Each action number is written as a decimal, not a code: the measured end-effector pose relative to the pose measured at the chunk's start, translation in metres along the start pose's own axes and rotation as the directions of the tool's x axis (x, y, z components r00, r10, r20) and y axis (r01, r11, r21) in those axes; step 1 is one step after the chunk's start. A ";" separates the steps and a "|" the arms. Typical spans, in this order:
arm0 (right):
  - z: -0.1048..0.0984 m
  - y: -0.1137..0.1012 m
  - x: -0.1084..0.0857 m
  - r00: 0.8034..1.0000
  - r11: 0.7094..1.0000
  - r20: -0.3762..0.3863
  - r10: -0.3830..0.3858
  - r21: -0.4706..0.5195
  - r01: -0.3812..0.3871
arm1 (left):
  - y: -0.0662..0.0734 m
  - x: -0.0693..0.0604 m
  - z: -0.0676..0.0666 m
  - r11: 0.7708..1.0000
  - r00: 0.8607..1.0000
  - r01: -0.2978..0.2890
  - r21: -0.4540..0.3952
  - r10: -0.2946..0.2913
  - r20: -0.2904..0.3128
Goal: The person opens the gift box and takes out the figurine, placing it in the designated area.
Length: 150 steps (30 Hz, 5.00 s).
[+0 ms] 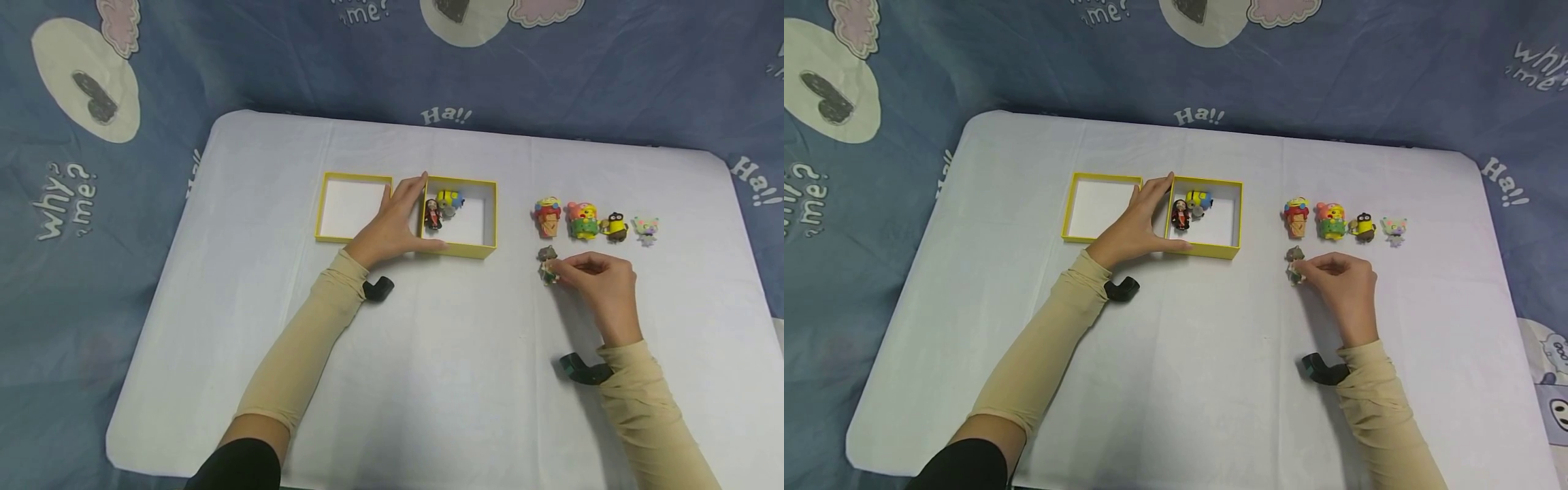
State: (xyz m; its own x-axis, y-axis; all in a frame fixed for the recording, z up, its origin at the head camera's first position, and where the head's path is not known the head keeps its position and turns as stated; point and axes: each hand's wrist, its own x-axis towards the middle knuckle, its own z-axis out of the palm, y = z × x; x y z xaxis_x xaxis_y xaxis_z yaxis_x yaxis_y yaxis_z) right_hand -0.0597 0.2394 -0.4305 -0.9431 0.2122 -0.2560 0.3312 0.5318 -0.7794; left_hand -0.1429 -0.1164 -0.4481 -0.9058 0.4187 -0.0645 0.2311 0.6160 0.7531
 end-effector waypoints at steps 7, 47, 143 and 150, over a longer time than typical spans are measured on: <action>-0.001 -0.007 0.001 0.999 0.980 0.015 -0.035 0.196 0.032 | 0.000 -0.001 0.000 1.000 1.000 -0.001 -0.010 0.001 -0.005; 0.042 -0.107 0.012 0.920 0.968 0.345 -0.185 0.228 0.109 | 0.001 0.001 0.000 1.000 1.000 0.010 -0.008 -0.010 -0.001; 0.133 -0.144 0.054 0.888 0.902 0.424 -0.178 -0.291 0.319 | -0.001 -0.001 -0.001 1.000 1.000 -0.023 -0.022 0.023 -0.002; 0.132 -0.144 0.052 0.895 0.903 0.404 -0.190 -0.286 0.320 | 0.001 0.000 -0.001 0.999 1.000 -0.017 -0.028 0.018 0.002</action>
State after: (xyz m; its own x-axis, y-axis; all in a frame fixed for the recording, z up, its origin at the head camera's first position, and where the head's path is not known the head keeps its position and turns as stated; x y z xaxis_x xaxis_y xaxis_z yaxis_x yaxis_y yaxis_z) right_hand -0.1606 0.0656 -0.4074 -0.9184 -0.2425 -0.3126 0.0053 0.7825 -0.6226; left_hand -0.1429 -0.1162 -0.4465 -0.9008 0.4310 -0.0529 0.2367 0.5894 0.7724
